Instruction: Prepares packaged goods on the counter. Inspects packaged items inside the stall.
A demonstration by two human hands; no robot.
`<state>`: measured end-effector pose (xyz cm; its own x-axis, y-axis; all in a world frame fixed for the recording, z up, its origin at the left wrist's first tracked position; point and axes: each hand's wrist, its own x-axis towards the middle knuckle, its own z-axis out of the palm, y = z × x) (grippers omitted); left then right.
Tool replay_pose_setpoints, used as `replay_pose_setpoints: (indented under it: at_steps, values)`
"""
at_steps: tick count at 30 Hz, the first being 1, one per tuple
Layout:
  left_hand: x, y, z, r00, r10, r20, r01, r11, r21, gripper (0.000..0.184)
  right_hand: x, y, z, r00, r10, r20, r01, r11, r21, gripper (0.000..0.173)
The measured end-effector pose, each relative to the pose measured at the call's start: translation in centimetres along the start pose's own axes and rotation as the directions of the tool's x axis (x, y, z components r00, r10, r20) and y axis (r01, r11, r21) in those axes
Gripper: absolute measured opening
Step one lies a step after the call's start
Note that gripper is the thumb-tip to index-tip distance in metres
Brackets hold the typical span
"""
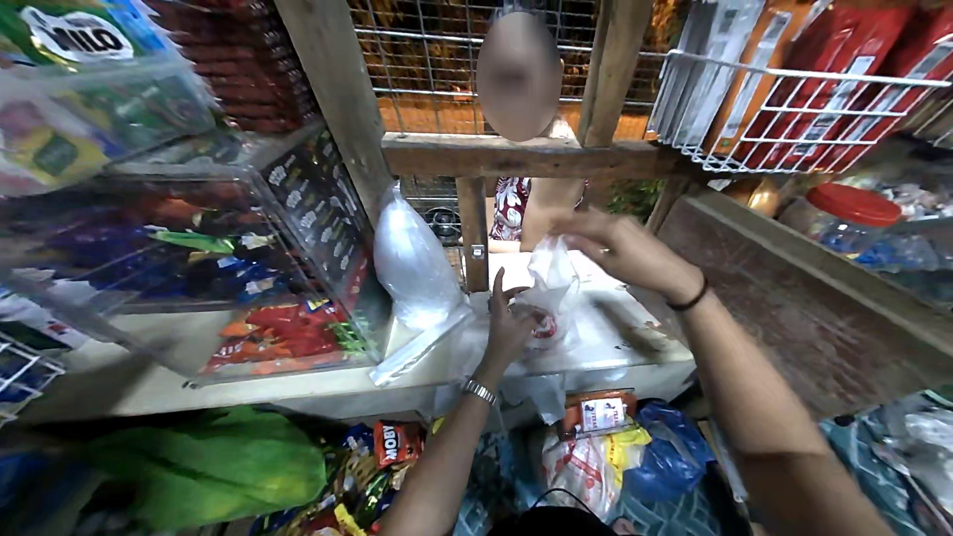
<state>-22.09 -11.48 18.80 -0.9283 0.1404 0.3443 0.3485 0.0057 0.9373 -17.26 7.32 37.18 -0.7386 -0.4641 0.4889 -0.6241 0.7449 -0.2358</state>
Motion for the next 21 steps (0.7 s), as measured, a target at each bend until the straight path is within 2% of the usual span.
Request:
replay_pose_setpoints:
  at_steps: [1,2,3,5,6,7,8,9,10,12,14,16,19,21]
  values:
    - [0.1,-0.2,0.0,1.0,-0.009,-0.013,0.009,0.999,-0.031,0.107,-1.6,0.3,-1.3,0.988,0.04,-0.148,-0.031,0.998,0.062,0.031]
    - [0.0,-0.3,-0.1,1.0,-0.018,-0.013,0.017,0.999,-0.05,0.107,-3.3,0.8,-1.9,0.972,0.13,-0.197,-0.113,0.989,0.093,0.036]
    - [0.0,-0.4,-0.1,1.0,-0.028,-0.007,0.027,0.998,-0.06,0.107,-5.0,2.0,-1.4,0.957,0.242,-0.161,-0.227,0.968,0.107,0.044]
    - [0.0,-0.4,-0.2,0.999,-0.042,0.013,0.042,0.997,-0.066,0.106,-7.0,4.9,3.2,0.882,0.461,0.097,-0.471,0.857,0.211,0.077]
    - [0.0,-0.5,-0.2,0.999,-0.041,0.021,0.042,0.997,-0.067,0.106,-7.0,6.1,6.2,0.837,0.482,0.258,-0.543,0.785,0.296,0.093]
    - [0.0,-0.6,-0.3,0.999,-0.04,0.028,0.042,0.997,-0.068,0.107,-6.7,6.5,8.9,0.816,0.46,0.35,-0.574,0.716,0.398,0.1]
    - [0.0,-0.7,-0.3,0.999,-0.038,0.034,0.041,0.997,-0.066,0.107,-6.0,6.0,10.9,0.82,0.436,0.371,-0.572,0.656,0.493,0.096]
    - [0.1,-0.7,-0.3,0.999,-0.038,0.037,0.04,0.998,-0.051,0.107,-4.9,5.2,12.1,0.834,0.419,0.358,-0.551,0.622,0.556,0.085]
    - [0.2,-0.5,-0.4,0.998,-0.043,0.045,0.044,0.998,-0.036,0.108,-3.6,4.4,12.6,0.856,0.4,0.328,-0.517,0.634,0.576,0.07]
    - [0.2,0.0,-0.6,0.996,-0.062,0.067,0.062,0.998,-0.002,0.113,-1.1,3.4,12.9,0.927,0.329,0.179,-0.372,0.758,0.536,0.038]
    - [0.3,0.4,-1.1,0.991,-0.067,0.117,0.059,0.996,0.065,0.119,0.9,2.8,12.4,0.972,0.234,-0.032,-0.184,0.834,0.52,0.024]
    - [0.4,1.2,-1.3,0.98,-0.086,0.177,0.06,0.988,0.144,0.116,2.6,1.8,11.3,0.975,0.165,-0.148,-0.073,0.868,0.491,0.024]
    - [0.5,2.4,-0.4,0.957,-0.121,0.262,0.037,0.952,0.303,0.083,3.2,0.7,11.2,0.978,0.081,-0.191,-0.001,0.923,0.385,0.028]
    - [0.5,2.3,0.1,0.946,-0.12,0.302,-0.015,0.913,0.408,0.066,3.0,0.0,11.5,0.985,-0.009,-0.173,0.045,0.977,0.207,0.026]
